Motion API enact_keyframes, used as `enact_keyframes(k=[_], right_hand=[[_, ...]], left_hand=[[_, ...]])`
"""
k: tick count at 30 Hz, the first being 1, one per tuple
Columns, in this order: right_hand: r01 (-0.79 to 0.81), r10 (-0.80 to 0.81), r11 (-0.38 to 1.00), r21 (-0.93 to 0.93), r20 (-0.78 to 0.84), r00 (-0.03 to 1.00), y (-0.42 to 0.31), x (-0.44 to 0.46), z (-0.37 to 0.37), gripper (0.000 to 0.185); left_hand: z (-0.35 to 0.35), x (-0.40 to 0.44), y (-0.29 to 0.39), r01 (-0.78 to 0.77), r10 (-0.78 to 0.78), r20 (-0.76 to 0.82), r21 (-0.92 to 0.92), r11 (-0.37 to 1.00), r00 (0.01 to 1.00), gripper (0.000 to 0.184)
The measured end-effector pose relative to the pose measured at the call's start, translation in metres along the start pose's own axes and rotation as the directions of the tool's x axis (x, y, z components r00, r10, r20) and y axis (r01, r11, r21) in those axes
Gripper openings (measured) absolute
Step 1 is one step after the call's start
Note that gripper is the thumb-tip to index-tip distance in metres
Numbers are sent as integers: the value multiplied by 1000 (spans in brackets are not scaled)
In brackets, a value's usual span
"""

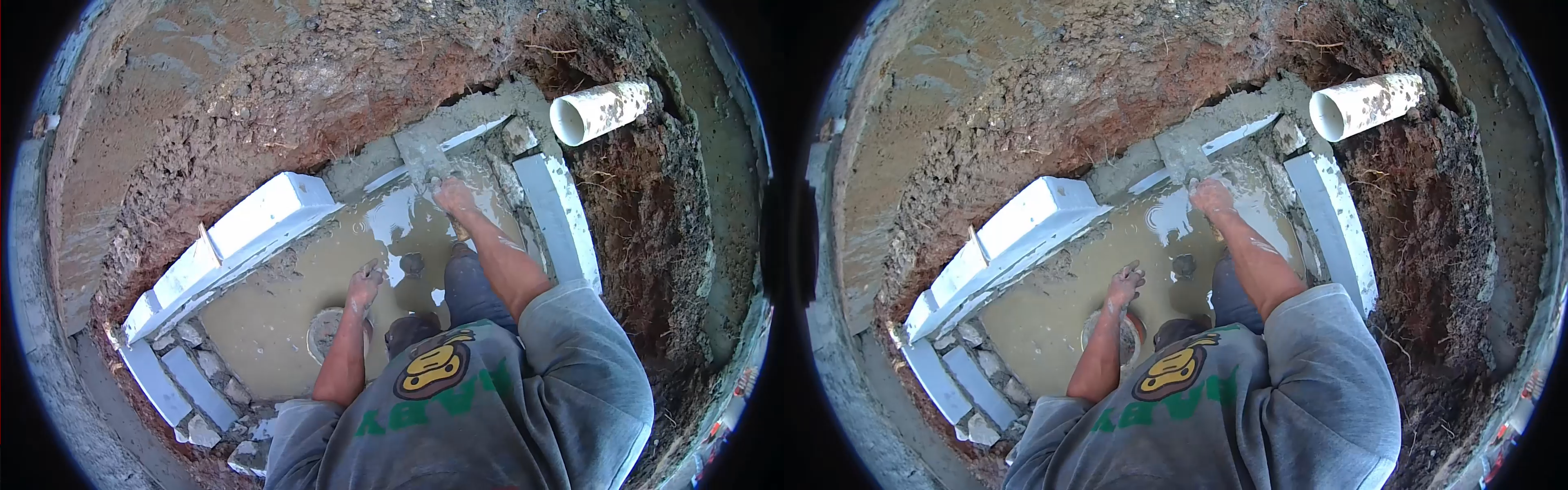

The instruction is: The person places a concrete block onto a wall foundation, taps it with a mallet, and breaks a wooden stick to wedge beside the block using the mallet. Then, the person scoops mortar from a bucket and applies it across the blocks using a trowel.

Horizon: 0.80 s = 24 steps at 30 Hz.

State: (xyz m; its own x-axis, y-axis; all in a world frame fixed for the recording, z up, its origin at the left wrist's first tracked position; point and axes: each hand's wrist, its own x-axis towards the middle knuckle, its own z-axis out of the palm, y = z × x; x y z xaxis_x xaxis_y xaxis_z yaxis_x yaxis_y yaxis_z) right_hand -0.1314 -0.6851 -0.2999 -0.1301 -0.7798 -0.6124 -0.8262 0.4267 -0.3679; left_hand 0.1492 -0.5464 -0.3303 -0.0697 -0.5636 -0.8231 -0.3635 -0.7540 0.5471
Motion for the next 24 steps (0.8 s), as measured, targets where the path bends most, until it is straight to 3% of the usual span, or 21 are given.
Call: enact_keyframes(k=[1, 2, 5, 6, 8, 11, 12, 14, 15, 17, 18, 21, 23, 24], right_hand=[[-43, 42, 996, 77, 17, 999, -15, -13, -2, 39], [28, -28, 999, 26, 8, 1000, -16, -11, 16, 40], [211, -209, 974, -81, 29, 977, -25, -22, 53, 42], [265, -261, 958, -108, 52, 964, -31, -38, 57, 43], [229, -218, 969, -89, 121, 968, -42, -77, 48, 43], [163, -139, 983, -84, 240, 961, -38, -108, 47, 43], [141, -111, 986, -90, 282, 953, -31, -112, 50, 43], [267, -195, 943, -197, 322, 926, -3, -96, 90, 40], [333, -234, 909, -251, 353, 906, 5, -93, 103, 39], [294, -154, 920, -258, 451, 879, -7, -112, 106, 38], [281, -119, 923, -264, 498, 859, -18, -120, 110, 38], [512, -309, 810, -287, 534, 787, -32, -126, 138, 38], [496, -304, 838, -227, 562, 770, -59, -168, 119, 39], [510, -309, 830, -227, 573, 759, -67, -175, 119, 40]], left_hand=[[-9, -9, -12, 34, -35, -37, -33, 999, 999, 54], [-17, -17, -21, 60, -66, -77, -68, 996, 995, 53], [-43, -24, -74, -75, 11, -291, -211, 975, 957, 50], [-54, -29, -84, -53, 4, -339, -135, 989, 941, 49], [-77, -44, -106, 11, -5, -435, 12, 1000, 900, 53], [-107, -84, -116, 188, -111, -361, 187, 964, 926, 61], [-116, -91, -130, 172, -83, -368, 217, 961, 926, 56], [-124, -102, -162, 139, -29, -383, 264, 954, 923, 48], [-120, -101, -179, 107, 16, -514, 209, 972, 858, 46], [-109, -106, -222, 47, 41, -758, 94, 994, 651, 45], [-107, -114, -235, 35, -27, -748, -4, 999, 664, 47], [-104, -145, -251, 1, -205, -700, -279, 960, 684, 51], [-88, -175, -242, -14, -314, -652, -445, 895, 690, 53], [-89, -164, -275, -13, -286, -671, -404, 915, 684, 49]])
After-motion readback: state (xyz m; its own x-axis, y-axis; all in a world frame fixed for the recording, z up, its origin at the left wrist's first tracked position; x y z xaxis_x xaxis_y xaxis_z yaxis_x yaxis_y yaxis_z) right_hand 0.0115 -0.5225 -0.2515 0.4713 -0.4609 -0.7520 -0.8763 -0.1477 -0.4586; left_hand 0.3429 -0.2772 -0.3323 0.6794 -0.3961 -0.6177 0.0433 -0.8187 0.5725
